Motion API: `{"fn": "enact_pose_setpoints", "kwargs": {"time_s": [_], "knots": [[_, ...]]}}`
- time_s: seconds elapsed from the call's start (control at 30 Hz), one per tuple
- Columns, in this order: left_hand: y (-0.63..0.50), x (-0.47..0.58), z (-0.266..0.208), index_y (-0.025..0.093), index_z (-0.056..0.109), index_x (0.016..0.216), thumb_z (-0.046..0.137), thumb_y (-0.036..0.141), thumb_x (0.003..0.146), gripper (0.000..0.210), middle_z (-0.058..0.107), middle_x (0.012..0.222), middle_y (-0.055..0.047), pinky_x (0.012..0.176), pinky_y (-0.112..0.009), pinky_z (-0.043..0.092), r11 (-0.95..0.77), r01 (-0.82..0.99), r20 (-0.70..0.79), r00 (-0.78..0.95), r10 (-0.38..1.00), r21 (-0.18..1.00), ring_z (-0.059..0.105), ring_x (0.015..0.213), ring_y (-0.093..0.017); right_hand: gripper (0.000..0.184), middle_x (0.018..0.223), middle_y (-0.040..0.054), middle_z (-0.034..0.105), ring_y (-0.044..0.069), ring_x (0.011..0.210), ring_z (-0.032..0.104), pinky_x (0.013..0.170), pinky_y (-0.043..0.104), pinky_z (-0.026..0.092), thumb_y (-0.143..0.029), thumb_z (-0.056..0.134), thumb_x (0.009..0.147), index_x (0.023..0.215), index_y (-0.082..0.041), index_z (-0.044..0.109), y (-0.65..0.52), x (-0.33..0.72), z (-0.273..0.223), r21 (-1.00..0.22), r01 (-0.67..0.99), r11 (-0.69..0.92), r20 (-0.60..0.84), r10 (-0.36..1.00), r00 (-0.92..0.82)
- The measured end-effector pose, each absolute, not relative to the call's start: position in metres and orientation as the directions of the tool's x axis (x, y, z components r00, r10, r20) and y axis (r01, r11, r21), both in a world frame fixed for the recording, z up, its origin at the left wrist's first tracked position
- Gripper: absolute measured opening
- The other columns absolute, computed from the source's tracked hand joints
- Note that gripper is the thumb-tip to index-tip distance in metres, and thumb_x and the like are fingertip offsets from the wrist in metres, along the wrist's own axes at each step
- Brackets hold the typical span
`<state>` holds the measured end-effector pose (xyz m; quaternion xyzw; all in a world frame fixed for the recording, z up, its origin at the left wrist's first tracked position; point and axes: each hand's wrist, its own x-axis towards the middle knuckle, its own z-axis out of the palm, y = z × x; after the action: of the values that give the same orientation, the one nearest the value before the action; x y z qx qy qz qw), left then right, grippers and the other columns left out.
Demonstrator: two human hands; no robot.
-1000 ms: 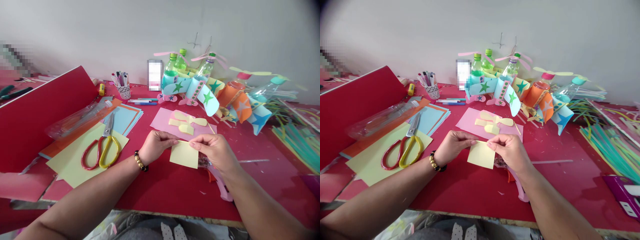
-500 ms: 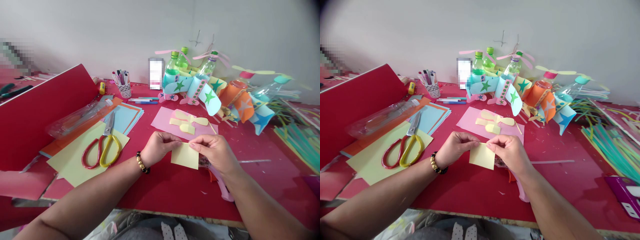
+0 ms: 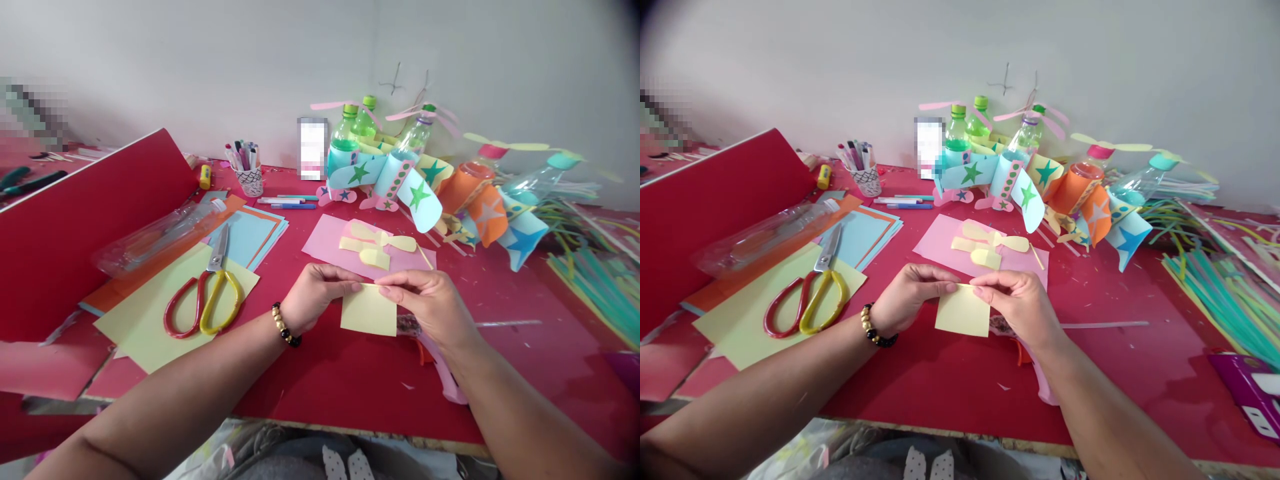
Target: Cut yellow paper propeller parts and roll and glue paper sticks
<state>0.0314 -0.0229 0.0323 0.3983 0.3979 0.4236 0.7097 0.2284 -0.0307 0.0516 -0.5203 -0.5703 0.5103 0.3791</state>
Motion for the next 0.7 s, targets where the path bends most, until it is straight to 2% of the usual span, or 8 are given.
{"fn": "enact_pose_setpoints", "kwargs": {"time_s": [0.3, 0.7], "knots": [[-0.0226, 0.0308, 0.0325, 0.013, 0.071, 0.076, 0.08, 0.025, 0.06, 0.021, 0.07, 0.072, -0.005, 0.064, -0.026, 0.052, 0.413, -0.327, -0.301, 0.342, 0.89, 0.85, 0.063, 0.064, -0.013, 0.011, 0.077, 0.002, 0.074, 0.018, 0.068, 0.069, 0.063, 0.026, 0.056, -0.029, 0.073, 0.071, 0.081, -0.023, 0.075, -0.0308, 0.2276, 0.0537, -0.973, 0.229, -0.022, -0.067, 0.98, -0.188], [-0.0229, 0.0311, 0.0311, 0.013, 0.071, 0.075, 0.08, 0.022, 0.059, 0.021, 0.07, 0.072, -0.005, 0.065, -0.026, 0.052, 0.385, -0.322, -0.278, 0.331, 0.902, 0.865, 0.063, 0.064, -0.014, 0.012, 0.077, 0.0035, 0.074, 0.019, 0.067, 0.068, 0.062, 0.029, 0.056, -0.029, 0.073, 0.071, 0.081, -0.023, 0.075, -0.0302, 0.2293, 0.055, -0.965, 0.261, -0.007, -0.061, 0.977, -0.202]]}}
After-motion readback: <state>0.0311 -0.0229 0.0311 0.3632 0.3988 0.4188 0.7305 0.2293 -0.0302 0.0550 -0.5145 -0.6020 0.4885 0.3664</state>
